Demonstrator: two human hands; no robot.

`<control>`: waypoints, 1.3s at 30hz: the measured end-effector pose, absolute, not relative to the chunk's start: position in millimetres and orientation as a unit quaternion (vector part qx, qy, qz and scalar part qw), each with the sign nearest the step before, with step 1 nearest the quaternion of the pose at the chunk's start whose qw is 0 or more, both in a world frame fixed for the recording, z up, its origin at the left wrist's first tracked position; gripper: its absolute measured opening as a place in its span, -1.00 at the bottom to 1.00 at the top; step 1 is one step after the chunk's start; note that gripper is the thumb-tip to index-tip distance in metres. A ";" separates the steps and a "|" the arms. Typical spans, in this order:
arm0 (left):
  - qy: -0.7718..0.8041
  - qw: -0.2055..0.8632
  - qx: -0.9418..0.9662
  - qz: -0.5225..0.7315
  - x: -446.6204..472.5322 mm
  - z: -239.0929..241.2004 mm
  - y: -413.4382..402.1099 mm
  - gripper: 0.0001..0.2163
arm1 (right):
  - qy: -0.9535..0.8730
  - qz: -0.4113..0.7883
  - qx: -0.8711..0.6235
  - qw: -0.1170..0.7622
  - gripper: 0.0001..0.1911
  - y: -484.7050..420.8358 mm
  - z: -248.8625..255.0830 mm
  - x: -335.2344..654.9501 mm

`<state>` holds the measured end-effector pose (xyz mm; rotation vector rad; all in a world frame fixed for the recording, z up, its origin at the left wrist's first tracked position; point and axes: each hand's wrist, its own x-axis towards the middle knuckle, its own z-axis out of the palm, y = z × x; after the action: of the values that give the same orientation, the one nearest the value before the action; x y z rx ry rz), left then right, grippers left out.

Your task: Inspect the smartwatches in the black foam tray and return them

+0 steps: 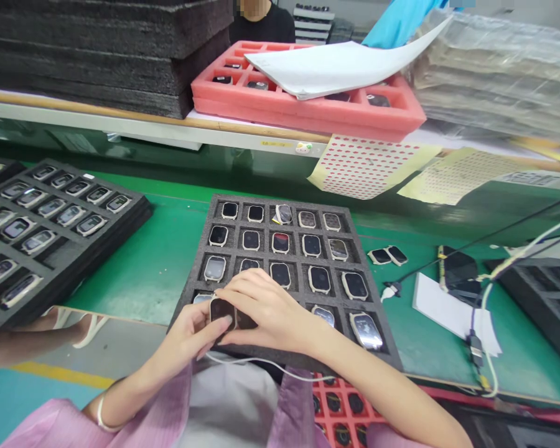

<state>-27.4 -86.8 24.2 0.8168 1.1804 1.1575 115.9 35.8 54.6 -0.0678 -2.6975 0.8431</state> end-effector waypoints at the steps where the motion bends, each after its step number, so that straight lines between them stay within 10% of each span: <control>1: 0.511 0.603 0.355 0.499 -27.4 23.7 -86.9 -0.72 | -0.942 0.297 -0.025 0.158 -0.50 35.5 54.1 116.2; 39: 0.506 0.590 0.396 0.488 -30.0 16.8 -91.1 -0.78 | -0.936 0.286 -0.122 0.164 -0.61 11.1 49.2 122.0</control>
<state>-30.0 -91.1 16.8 0.9212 1.1780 1.1369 122.0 11.1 49.2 -0.3484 -2.6680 0.8145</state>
